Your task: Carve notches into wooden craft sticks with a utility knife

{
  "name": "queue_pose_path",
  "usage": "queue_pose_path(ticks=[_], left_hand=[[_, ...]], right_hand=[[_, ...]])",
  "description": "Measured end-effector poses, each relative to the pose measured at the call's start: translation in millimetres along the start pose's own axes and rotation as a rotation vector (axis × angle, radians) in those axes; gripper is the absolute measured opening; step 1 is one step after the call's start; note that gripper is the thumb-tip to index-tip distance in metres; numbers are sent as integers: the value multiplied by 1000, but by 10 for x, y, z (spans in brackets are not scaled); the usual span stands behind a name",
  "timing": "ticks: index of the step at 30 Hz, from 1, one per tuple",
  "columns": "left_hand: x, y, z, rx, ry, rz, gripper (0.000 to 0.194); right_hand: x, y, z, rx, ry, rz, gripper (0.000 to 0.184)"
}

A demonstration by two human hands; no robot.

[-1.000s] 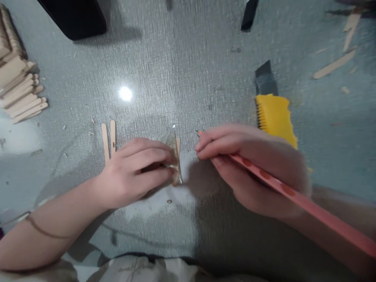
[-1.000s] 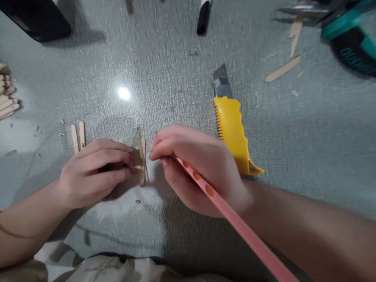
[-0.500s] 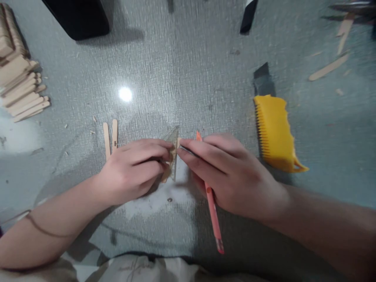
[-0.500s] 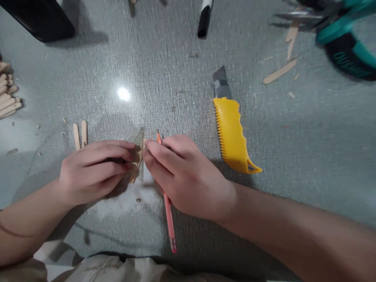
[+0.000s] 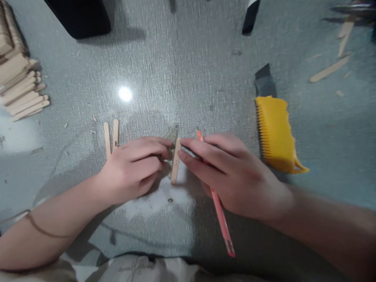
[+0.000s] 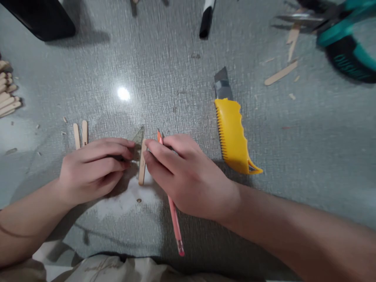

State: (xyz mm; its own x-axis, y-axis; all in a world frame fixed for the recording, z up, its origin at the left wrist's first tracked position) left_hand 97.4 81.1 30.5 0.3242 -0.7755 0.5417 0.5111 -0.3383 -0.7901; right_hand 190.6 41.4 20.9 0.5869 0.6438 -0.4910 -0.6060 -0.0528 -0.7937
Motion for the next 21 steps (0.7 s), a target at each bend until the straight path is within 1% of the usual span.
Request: queue_pose_path(ticks=[5,9,13,18,21], left_hand=[[15,-68,0,43,-20,7,18],[36,-17,-9,18,-11,12,18],[68,30,-25,-4,24,-5,18],[87,41,-40,-7,42,32,17],[94,55,-37,-27,51,54,16]], right_hand=[[38,-3,-5,14,40,23,25],[10,-2,-1,-7,5,-22,25],[20,8,-3,-16,11,-23,25],[24,8,-1,8,20,11,23],[5,5,-6,6,0,-1,25]])
Point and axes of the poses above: each hand's wrist, its own z-axis towards the middle knuckle, its own y-axis out of the palm, x = y × z, the point moved 10 cm from there along z, towards the middle knuckle, and after that the axes turned 7 degrees about z, right-handed, at the moved point
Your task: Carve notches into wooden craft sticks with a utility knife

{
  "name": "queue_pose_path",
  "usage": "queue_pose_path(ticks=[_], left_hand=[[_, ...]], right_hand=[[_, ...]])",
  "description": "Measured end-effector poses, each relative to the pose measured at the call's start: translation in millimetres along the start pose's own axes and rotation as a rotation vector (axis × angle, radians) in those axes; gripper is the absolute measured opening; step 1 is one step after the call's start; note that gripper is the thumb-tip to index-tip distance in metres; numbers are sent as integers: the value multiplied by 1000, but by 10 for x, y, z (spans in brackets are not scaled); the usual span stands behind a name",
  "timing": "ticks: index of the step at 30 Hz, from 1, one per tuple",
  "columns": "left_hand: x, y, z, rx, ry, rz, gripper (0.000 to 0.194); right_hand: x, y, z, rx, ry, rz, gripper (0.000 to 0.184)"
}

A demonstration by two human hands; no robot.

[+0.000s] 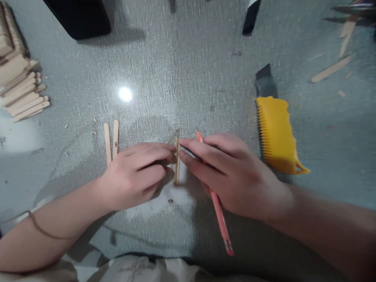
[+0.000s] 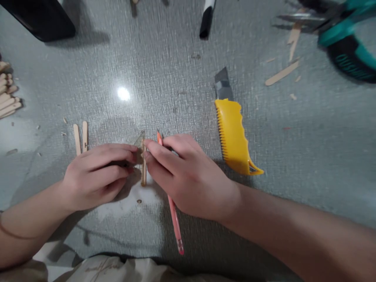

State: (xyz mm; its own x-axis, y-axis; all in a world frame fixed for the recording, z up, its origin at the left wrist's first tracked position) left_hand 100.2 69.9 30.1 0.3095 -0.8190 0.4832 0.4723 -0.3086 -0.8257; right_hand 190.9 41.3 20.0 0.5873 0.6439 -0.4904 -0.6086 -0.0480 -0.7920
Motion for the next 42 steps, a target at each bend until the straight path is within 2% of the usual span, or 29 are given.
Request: queue_pose_path(ticks=[6,10,15,23,30,42], left_hand=[[0,61,25,-86,16,29,12],[-27,62,39,-79,-6,56,4],[-93,69,14,-86,-66,101,20],[-99,40,-30,-53,-69,94,26],[-109,51,-15,-74,-81,79,21],[-129,51,-15,-66,-94,35,22]], right_hand=[[-16,7,-18,-27,-21,-43,28],[-18,16,-29,-36,-26,-41,29],[-2,33,-35,-61,-26,-35,31],[5,44,-31,-76,-16,-42,33],[18,15,-19,-50,-6,-40,30],[37,37,-28,-79,11,-5,31]])
Point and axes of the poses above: each hand's wrist, its own z-axis towards the middle knuckle, its own y-axis out of the palm, x = y × z, the point moved 10 cm from there along z, towards the middle knuckle, and after that the axes turned 7 degrees about z, right-handed, at the moved point
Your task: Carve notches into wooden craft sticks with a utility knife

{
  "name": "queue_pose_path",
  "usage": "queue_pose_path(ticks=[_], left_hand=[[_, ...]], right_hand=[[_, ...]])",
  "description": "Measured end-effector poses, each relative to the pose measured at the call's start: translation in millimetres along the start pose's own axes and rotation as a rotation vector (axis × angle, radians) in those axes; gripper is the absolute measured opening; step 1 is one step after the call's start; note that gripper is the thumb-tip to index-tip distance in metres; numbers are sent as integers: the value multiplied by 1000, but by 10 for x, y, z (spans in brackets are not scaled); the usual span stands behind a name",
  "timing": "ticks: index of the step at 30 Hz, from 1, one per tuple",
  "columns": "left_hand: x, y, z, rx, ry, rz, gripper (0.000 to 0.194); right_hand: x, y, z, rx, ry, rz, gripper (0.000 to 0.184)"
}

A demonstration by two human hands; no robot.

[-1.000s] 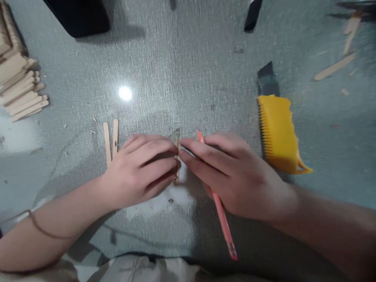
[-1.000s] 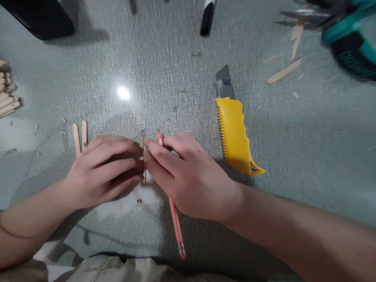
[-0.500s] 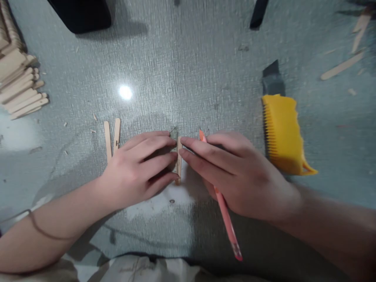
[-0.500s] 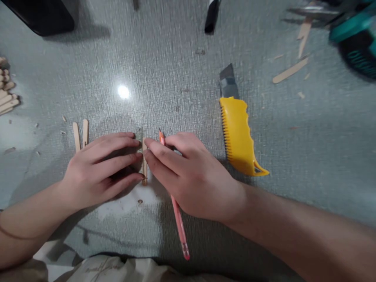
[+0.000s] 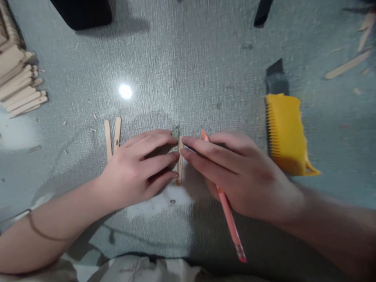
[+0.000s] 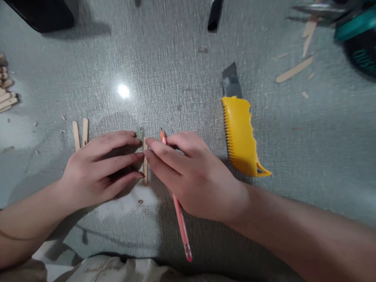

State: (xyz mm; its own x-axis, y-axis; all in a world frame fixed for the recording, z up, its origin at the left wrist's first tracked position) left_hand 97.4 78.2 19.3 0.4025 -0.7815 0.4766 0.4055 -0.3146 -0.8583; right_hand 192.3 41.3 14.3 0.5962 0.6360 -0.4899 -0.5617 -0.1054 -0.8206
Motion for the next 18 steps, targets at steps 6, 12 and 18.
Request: queue_pose_path(ticks=[6,12,18], left_hand=[[6,8,-8,-8,-4,-10,22],[4,26,-11,4,2,-21,19],[20,8,8,41,12,-27,15]], right_hand=[[11,5,-2,-2,10,21,30],[19,-13,4,15,9,47,27],[22,-11,13,16,23,65,28]])
Point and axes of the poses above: each hand's wrist, its own z-axis towards the middle knuckle, its own y-axis out of the palm, x = y × z, the point moved 10 cm from there along z, towards the middle knuckle, and after that the axes turned 7 degrees about z, right-handed, at the moved point
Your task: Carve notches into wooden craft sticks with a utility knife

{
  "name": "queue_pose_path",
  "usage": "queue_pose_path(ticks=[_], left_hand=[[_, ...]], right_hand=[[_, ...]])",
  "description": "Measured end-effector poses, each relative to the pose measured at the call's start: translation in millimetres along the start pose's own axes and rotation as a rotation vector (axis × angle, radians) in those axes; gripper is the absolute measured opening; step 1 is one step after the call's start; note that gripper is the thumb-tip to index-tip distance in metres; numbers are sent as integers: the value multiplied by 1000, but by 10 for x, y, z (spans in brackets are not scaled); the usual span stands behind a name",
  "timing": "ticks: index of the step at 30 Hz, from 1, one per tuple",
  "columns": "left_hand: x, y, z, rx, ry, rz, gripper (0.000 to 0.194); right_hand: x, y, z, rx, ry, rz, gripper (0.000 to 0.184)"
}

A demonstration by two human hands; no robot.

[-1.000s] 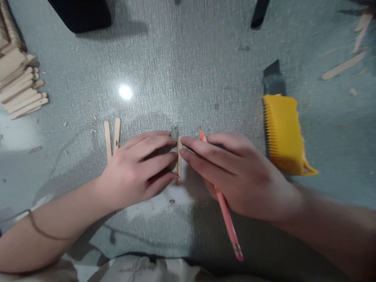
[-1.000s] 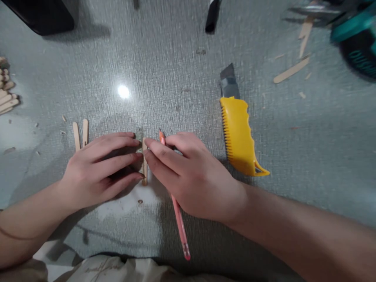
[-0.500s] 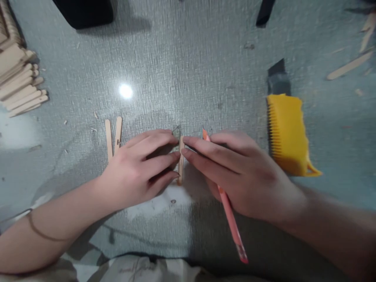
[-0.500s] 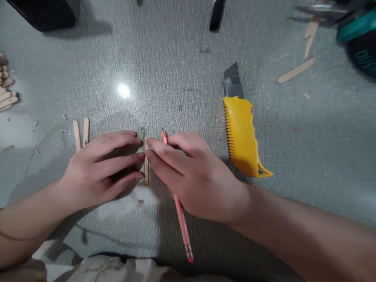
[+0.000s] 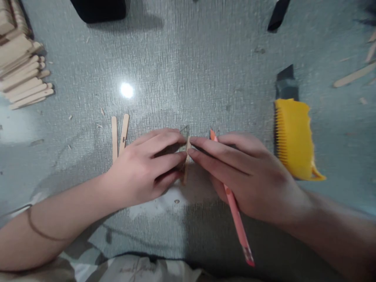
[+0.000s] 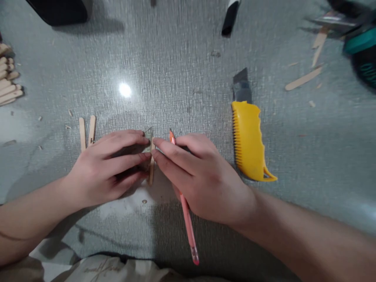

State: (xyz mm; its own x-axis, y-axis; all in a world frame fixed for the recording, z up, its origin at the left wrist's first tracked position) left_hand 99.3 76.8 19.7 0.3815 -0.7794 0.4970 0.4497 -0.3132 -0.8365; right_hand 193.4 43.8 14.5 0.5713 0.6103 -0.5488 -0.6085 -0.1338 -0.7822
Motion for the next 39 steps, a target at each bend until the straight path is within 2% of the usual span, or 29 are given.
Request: queue_pose_path(ticks=[5,13,39], left_hand=[[0,-8,4,10,-9,17,12],[-21,-8,-16,12,-12,-11,11],[-47,19,-43,-31,-32,-38,19]], right_hand=[[3,-4,9,3,13,4,32],[-1,-12,11,9,-3,-24,28],[-18,-39,29,35,-15,-32,21]])
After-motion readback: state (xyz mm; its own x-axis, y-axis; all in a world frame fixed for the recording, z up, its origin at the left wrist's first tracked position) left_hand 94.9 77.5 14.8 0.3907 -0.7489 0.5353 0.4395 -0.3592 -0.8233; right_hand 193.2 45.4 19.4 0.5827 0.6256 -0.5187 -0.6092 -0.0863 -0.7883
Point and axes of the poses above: each hand's wrist, its own z-axis towards the middle knuckle, its own y-axis out of the palm, x = y × z, the point moved 10 cm from there along z, towards the middle knuckle, and after that the axes turned 7 degrees about z, right-handed, at the moved point
